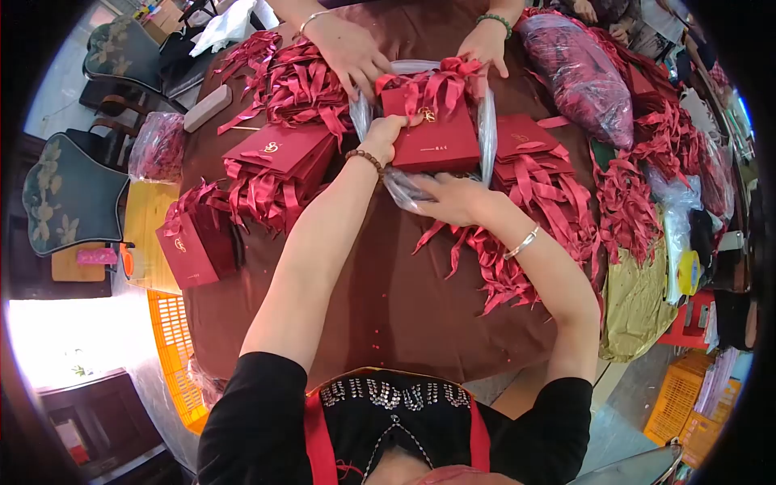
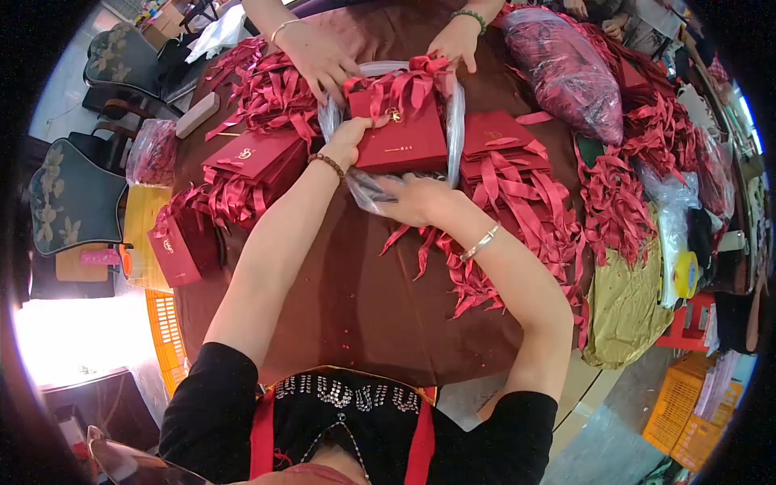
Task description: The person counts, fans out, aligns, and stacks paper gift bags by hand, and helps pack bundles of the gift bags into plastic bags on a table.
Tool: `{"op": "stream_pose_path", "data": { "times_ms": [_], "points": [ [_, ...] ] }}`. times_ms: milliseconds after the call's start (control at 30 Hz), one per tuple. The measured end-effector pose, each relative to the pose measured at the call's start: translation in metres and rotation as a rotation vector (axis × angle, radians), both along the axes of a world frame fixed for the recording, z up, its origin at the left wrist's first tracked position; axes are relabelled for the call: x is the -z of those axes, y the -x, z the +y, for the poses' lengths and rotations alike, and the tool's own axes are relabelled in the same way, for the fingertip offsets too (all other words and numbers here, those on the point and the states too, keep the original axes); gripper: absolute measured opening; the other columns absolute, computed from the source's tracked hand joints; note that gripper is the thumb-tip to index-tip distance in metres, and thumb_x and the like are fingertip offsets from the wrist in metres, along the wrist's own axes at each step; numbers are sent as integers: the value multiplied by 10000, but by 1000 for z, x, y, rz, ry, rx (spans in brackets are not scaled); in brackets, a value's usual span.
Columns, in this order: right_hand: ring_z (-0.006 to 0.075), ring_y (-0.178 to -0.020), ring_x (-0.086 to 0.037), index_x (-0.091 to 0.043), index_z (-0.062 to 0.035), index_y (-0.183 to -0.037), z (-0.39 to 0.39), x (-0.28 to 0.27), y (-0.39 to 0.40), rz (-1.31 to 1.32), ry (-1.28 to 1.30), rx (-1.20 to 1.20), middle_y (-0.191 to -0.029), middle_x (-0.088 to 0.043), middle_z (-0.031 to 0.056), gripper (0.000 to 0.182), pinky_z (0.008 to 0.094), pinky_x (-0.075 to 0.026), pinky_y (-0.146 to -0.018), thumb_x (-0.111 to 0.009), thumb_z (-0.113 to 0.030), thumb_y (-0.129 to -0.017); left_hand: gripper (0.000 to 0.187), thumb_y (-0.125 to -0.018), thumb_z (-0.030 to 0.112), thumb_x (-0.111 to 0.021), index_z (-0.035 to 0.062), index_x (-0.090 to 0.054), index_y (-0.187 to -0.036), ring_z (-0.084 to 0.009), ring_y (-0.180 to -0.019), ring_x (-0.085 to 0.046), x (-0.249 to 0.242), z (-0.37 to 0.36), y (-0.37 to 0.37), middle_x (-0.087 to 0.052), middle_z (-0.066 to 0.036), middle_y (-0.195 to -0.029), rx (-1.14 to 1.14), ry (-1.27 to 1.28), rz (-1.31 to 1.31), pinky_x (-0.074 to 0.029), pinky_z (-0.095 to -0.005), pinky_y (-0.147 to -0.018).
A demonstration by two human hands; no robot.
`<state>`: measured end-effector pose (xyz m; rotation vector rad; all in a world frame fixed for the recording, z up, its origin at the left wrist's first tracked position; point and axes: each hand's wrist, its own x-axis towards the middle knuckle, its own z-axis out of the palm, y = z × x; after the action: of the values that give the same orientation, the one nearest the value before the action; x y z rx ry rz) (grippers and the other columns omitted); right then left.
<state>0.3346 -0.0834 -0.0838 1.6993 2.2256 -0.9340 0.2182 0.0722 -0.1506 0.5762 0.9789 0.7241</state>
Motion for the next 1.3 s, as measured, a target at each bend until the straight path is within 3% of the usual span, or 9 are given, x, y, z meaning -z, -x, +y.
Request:
{"op": "stream_pose_path", "data": {
  "times_ms": [300,367,567,667,733,800,900,1033,1300],
  "points": [
    [374,-1087,-492,-359,-134,-1339,-4,-7,-4,110,-95,-19,-1172,-507,226,573,428,-379,-932,-332,-495,-895,588,-612,43,-763,-115,-487,-1107,-276,-836,-620,21,15,-6,-619,-163,-948,46,-281,208,-512,-397,-742],
    [369,-1105,-474,-388,-120,-1322,-3,-23,-1,81,27,-7,-1154,-512,225,565,420,-369,-943,-343,-489,-896,727,-587,96,-788,-144,-416,-1164,-263,-844,-620,30,20,-9,-610,-196,-971,-2,-394,416,-510,-365,-733],
    [401,-1114,-468,-427,-95,-1270,-2,-43,-9,111,-96,91,-1191,-481,225,572,434,-357,-970,-359,-495,-867,744,-597,161,-784,-167,-409,-1149,-259,-846,-623,5,9,-14,-617,-221,-963,37,-372,829,-504,-359,-722],
    [370,-1096,-463,-455,-14,-1215,7,-30,-18,197,-343,138,-1171,-467,219,445,402,-363,-950,-448,-309,-882,636,-625,311,-749,-91,-543,-1074,-269,-930,-621,-4,3,-14,-629,-198,-984,157,-454,985,-518,-348,-766],
    [406,-1168,-405,-433,-11,-1244,21,-9,-29,134,-509,106,-1269,-401,267,440,408,-324,-1000,-433,-269,-888,748,-676,463,-652,45,-443,-1259,-273,-1163,-479,-28,-3,-16,-504,-158,-1235,409,-628,1097,-396,-359,-975],
    [410,-1216,-367,-399,-36,-1296,36,-13,-27,29,-282,170,-1300,-381,282,506,415,-310,-1018,-441,-300,-866,714,-682,446,-644,45,-455,-1242,-273,-1147,-487,-44,13,61,-511,-159,-1218,201,-555,1160,-401,-361,-961],
    [433,-1126,-454,-443,-32,-1259,39,7,-23,-76,-332,153,-1146,-527,276,536,430,-366,-965,-485,-353,-832,614,-702,393,-618,46,-489,-1191,-276,-1100,-510,-50,5,133,-533,-160,-1170,-13,-459,1171,-417,-367,-917],
    [401,-1080,-500,-471,-19,-1216,46,11,-24,-29,-325,151,-1126,-549,253,521,418,-400,-920,-550,-332,-807,484,-728,323,-584,47,-534,-1122,-278,-1036,-541,-45,-4,156,-562,-162,-1105,-136,-413,1098,-438,-375,-859],
    [359,-1070,-531,-485,-33,-1206,44,-18,-15,52,-214,200,-1124,-562,238,559,392,-417,-906,-612,-357,-769,269,-780,183,-515,48,-624,-985,-284,-909,-603,-37,0,59,-621,-166,-975,-81,-489,811,-481,-391,-744]
  ]
}}
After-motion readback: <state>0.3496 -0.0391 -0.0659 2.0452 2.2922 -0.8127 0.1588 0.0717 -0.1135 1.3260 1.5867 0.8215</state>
